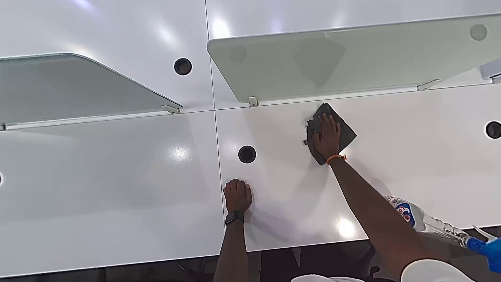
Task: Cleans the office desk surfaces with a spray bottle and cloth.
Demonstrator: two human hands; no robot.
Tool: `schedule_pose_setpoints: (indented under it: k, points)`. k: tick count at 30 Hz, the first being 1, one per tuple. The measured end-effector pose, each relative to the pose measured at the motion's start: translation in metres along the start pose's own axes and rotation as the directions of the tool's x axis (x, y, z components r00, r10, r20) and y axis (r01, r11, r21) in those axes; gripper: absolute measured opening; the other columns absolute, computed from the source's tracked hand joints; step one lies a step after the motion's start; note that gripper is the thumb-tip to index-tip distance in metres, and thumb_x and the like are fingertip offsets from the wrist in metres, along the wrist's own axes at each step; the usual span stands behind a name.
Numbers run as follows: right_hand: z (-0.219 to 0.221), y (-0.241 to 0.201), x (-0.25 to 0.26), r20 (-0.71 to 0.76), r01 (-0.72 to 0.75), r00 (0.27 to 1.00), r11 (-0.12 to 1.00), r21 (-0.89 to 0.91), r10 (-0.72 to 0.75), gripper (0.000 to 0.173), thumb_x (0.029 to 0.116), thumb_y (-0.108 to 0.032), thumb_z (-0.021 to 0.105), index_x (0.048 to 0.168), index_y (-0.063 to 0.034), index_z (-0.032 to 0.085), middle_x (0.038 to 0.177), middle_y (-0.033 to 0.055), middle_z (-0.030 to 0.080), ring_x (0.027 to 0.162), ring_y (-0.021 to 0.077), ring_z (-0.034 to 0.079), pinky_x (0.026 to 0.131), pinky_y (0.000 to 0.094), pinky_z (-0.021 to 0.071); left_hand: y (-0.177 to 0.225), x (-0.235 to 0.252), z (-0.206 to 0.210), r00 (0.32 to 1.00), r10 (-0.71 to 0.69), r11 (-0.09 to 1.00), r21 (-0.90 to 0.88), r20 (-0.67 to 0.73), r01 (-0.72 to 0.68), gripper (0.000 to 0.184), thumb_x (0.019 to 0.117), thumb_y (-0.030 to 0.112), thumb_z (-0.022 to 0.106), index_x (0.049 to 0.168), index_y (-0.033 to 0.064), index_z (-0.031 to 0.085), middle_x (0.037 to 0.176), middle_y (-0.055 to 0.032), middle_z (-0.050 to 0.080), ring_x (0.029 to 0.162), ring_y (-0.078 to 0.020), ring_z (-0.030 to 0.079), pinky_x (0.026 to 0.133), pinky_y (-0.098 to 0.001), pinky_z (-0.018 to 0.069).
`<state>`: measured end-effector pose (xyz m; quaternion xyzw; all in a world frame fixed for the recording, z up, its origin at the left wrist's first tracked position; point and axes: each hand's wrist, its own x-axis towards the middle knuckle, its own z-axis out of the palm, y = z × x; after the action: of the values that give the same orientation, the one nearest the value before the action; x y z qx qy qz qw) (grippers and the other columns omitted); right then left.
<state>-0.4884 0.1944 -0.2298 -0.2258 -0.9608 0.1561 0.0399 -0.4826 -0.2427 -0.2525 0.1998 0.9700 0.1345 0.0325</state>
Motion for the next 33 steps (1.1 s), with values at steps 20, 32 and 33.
schedule_pose_setpoints:
  k: [20,32,33]
  points:
    - [0.059,-0.181,-0.168,0.291,0.277,0.925,0.957,-0.082,-0.243,0.074,0.0914,-0.045,0.047,0.16,-0.0193,0.037,0.169,-0.0013,0.029,0.158,0.0311,0.019,0.122,0.0641,0.0137,0.002,0.001,-0.001,0.999,-0.029,1.0,0.0,0.027,0.029,0.044,0.0961,0.041,0.04,0.095,0.0081,0.07,0.107,-0.0166,0.068,0.102,-0.0362,0.064,0.084,-0.0519,0.0507]
    - [0.055,-0.199,-0.132,0.527,0.686,0.553,0.712,0.151,-0.645,0.07,0.0913,-0.038,0.055,0.158,-0.0221,0.039,0.17,-0.004,0.027,0.158,0.0291,0.017,0.122,0.0666,0.0145,0.003,0.004,-0.008,0.994,-0.054,0.997,-0.046,0.09,0.058,0.037,0.0835,0.035,0.056,0.101,0.0063,0.072,0.112,-0.0169,0.069,0.105,-0.0378,0.065,0.085,-0.0542,0.0518]
    - [0.057,-0.203,-0.127,0.529,0.702,0.521,0.689,0.181,-0.67,0.072,0.0901,-0.039,0.057,0.158,-0.0212,0.04,0.169,-0.0031,0.028,0.158,0.0288,0.017,0.122,0.066,0.0145,0.003,0.002,-0.008,0.994,-0.058,0.996,-0.058,0.092,0.063,0.038,0.0819,0.034,0.057,0.103,0.0053,0.073,0.114,-0.0173,0.069,0.106,-0.0382,0.065,0.085,-0.0546,0.0516]
